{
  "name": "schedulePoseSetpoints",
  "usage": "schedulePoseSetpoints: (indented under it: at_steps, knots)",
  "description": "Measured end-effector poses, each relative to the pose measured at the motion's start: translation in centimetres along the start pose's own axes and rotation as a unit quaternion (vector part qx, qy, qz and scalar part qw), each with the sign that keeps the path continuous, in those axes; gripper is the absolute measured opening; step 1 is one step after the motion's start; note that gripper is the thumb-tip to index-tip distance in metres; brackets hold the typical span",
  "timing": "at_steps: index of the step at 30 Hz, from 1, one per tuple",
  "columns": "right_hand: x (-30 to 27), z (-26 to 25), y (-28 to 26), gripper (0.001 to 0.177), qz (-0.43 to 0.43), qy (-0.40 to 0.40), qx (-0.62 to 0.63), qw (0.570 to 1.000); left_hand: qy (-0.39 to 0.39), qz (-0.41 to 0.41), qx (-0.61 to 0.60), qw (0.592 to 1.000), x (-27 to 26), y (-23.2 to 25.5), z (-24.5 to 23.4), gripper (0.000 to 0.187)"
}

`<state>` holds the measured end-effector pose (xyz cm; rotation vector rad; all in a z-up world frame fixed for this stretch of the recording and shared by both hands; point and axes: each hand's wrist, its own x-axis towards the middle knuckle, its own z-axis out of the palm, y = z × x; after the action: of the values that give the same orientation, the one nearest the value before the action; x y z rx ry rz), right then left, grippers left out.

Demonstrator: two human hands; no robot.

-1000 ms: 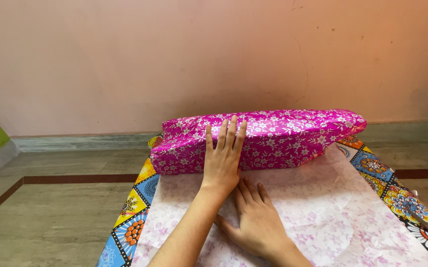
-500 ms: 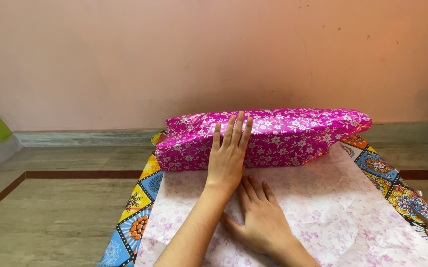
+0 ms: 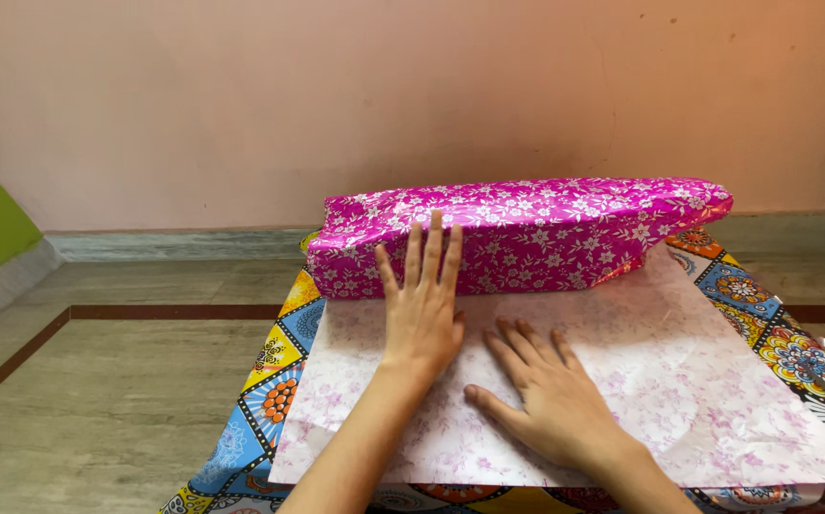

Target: The person places a cardboard box on a table, unfolds a sheet of pink floral wrapping paper, and wraps the box by folding and taping the paper around it. The person smooths the paper and secures the edges with tape, leaving the box partially wrapped.

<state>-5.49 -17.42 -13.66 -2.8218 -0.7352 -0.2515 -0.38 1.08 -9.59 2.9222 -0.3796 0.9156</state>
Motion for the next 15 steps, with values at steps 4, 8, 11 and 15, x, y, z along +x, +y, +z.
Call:
schedulePoseSetpoints:
  at_steps: [4, 8, 11, 15]
  knots:
    - [-0.8, -0.8, 4.0, 0.099, 0.071, -0.035, -0.043, 0.996, 0.055, -0.009, -0.018, 0.998, -1.3, -0.9, -0.2, 0.113]
    - [-0.3, -2.3, 8.4, 0.099, 0.147, -0.056, -0.097, 0.983, 0.069, -0.003, 0.013, 0.998, 0.7, -1.1, 0.0, 0.106]
    - [-0.3, -2.7, 11.0, 0.099, 0.184, -0.075, -0.085, 0.976, 0.067, 0.042, 0.017, 0.997, 2.7, -0.4, 0.4, 0.104]
    - [-0.4, -1.9, 12.6, 0.097, 0.172, -0.042, -0.068, 0.982, 0.079, 0.05, 0.049, 0.994, 4.3, 0.9, 1.5, 0.098]
